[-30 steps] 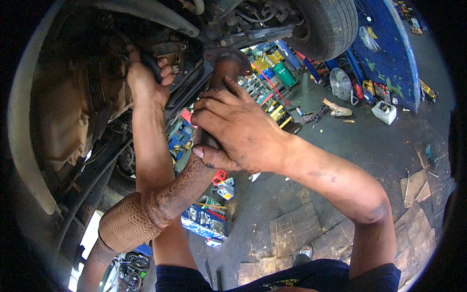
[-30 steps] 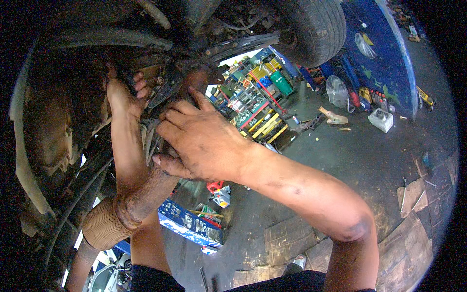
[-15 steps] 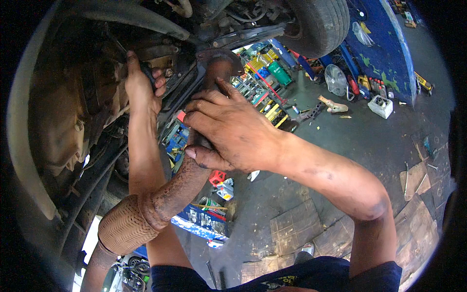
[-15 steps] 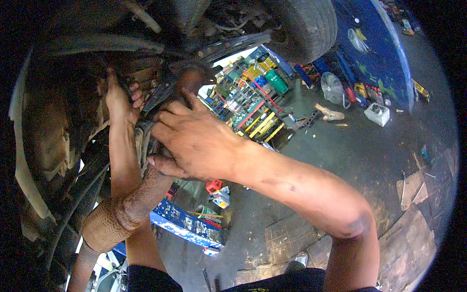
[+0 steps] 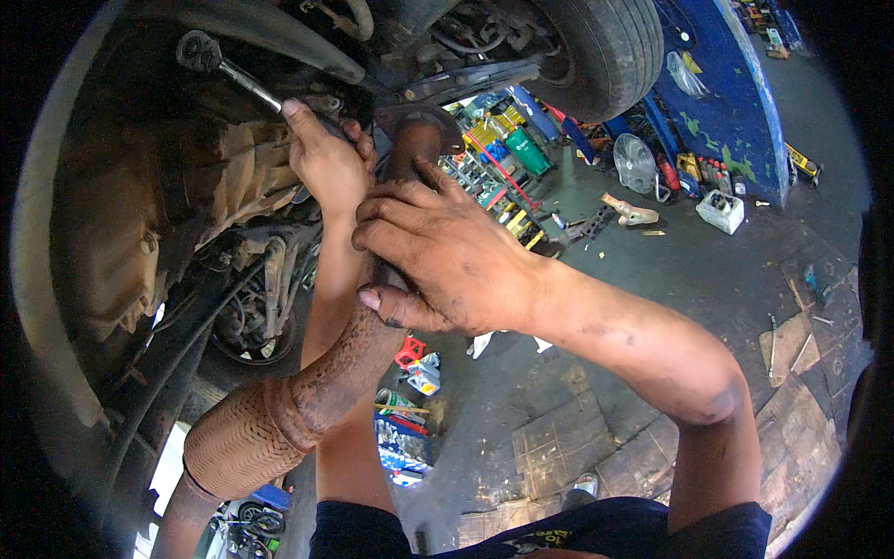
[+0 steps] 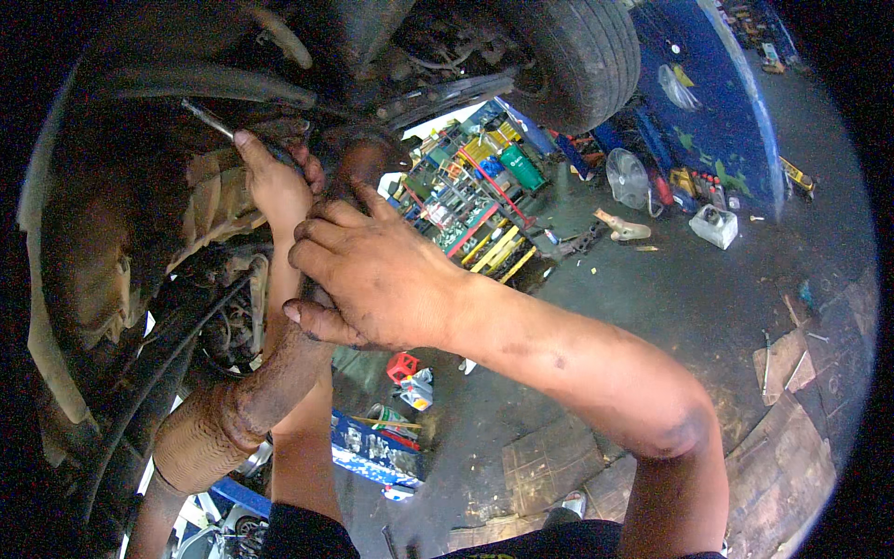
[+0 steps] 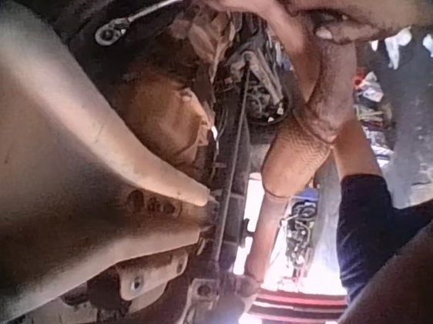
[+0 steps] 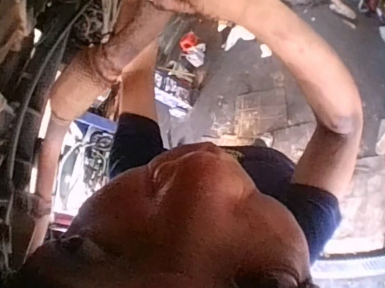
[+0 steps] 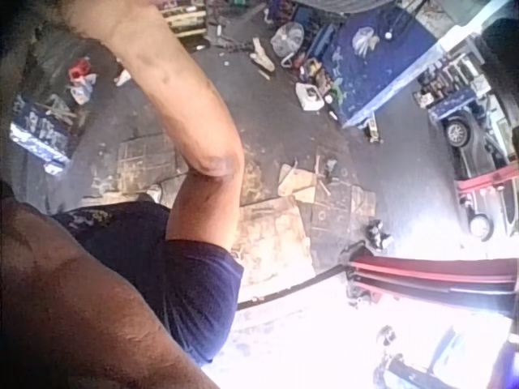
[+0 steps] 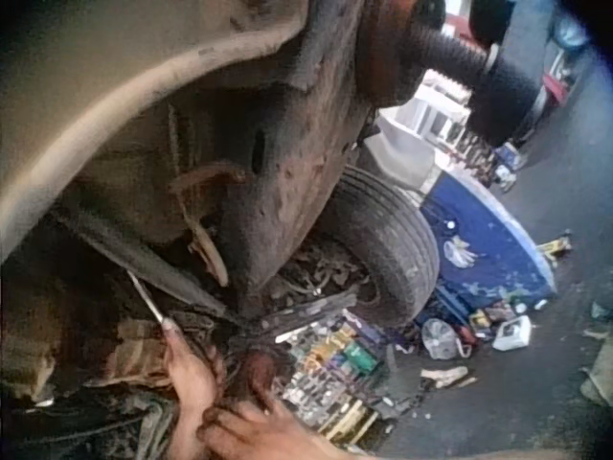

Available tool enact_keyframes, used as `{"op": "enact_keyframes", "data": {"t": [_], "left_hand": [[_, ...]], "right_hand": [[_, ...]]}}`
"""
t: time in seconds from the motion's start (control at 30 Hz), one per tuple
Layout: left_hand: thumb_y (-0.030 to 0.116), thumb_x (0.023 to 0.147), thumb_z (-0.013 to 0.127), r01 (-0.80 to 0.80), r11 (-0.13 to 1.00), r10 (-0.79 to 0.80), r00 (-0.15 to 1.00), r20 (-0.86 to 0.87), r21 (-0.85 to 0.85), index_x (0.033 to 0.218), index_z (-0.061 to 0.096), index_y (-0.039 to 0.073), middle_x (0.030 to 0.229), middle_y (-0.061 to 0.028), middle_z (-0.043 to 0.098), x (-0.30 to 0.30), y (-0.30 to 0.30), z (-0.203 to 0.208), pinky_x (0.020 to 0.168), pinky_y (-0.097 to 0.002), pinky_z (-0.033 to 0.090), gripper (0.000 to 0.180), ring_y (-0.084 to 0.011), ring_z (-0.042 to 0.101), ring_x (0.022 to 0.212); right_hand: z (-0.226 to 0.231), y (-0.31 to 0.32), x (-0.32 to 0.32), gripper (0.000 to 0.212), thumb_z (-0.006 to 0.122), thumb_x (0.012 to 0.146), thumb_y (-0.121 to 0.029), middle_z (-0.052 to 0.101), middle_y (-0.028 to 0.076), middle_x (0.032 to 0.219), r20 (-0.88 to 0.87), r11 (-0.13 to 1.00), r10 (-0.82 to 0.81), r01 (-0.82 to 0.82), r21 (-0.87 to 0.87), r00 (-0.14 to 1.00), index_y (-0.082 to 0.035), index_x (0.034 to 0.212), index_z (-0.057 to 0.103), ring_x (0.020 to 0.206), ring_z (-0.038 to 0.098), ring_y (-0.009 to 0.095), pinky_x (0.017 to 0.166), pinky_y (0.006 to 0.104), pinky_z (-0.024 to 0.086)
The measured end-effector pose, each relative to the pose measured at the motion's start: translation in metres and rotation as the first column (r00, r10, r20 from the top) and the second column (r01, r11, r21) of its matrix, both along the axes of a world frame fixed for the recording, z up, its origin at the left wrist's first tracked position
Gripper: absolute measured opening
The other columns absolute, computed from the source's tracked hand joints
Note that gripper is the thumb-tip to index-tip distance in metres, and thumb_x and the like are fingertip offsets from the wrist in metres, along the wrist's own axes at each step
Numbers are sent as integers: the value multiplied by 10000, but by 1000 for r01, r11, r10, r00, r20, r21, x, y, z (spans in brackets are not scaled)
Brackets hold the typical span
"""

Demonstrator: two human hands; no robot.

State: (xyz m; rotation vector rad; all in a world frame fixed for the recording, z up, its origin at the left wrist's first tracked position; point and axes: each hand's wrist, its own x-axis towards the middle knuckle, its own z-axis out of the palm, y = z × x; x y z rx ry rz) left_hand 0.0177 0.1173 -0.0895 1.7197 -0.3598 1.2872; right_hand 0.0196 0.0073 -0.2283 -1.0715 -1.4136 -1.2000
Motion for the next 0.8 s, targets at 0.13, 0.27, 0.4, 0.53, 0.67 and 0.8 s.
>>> {"op": "enact_keyframes", "data": {"t": [0.13, 0.27, 0.4, 0.53, 0.67, 0.8], "left_hand": [[578, 1065, 473, -166, 983, 160, 984, 74, 78, 872, 519, 40, 662, -43, 493, -5, 24, -38, 450, -299, 335, 573, -137, 455, 532], [546, 1062, 516, -230, 958, 198, 962, 186, 172, 855, 526, 37, 653, -24, 491, -7, 49, -50, 477, -294, 341, 550, -120, 451, 557], [515, 1060, 559, -216, 959, 175, 960, 218, 183, 839, 533, 35, 643, -5, 489, -7, 52, -43, 503, -290, 348, 529, -103, 447, 581], [499, 1056, 585, -179, 948, 100, 953, 285, 265, 862, 549, 33, 646, -2, 491, -5, 52, -45, 529, -296, 370, 506, -106, 462, 605], [509, 1057, 571, -92, 970, 45, 978, 205, 225, 967, 562, 45, 757, -28, 551, -5, 76, -63, 607, -322, 425, 472, -134, 519, 691], [454, 1061, 562, 311, 945, -306, 950, 63, -106, 1098, 546, 65, 925, -70, 615, -13, 108, -97, 722, -366, 489, 391, -181, 603, 829]], "right_hand": [[-1, 1, 0, 479, 657, 920, -456, 613, 178, 1204, 0, 999, 36, -36, 35, 999, -48, 1166, 614, 1276, 530, 372, 1134, 639, 323], [-1, 1, -1, 482, 649, 924, -464, 601, 186, 1237, -13, 1000, 22, -22, 11, 1000, -52, 1172, 611, 1283, 518, 387, 1137, 657, 313], [0, 2, -1, 484, 647, 926, -462, 590, 186, 1272, -8, 999, 26, -25, 24, 1000, -54, 1184, 610, 1290, 506, 399, 1149, 668, 298], [0, 2, 1, 493, 649, 928, -457, 591, 175, 1281, -4, 1000, 9, -9, -20, 1000, -48, 1201, 608, 1300, 502, 399, 1153, 672, 292], [-2, 0, -1, 507, 648, 932, -457, 593, 168, 1284, -8, 1000, -4, 3, -16, 1000, -41, 1221, 612, 1314, 499, 396, 1157, 669, 289], [1, 4, -3, 463, 646, 950, -452, 631, 154, 1149, 33, 992, -9, 5, 123, 999, -35, 1150, 644, 1202, 558, 374, 1113, 647, 346]]}}
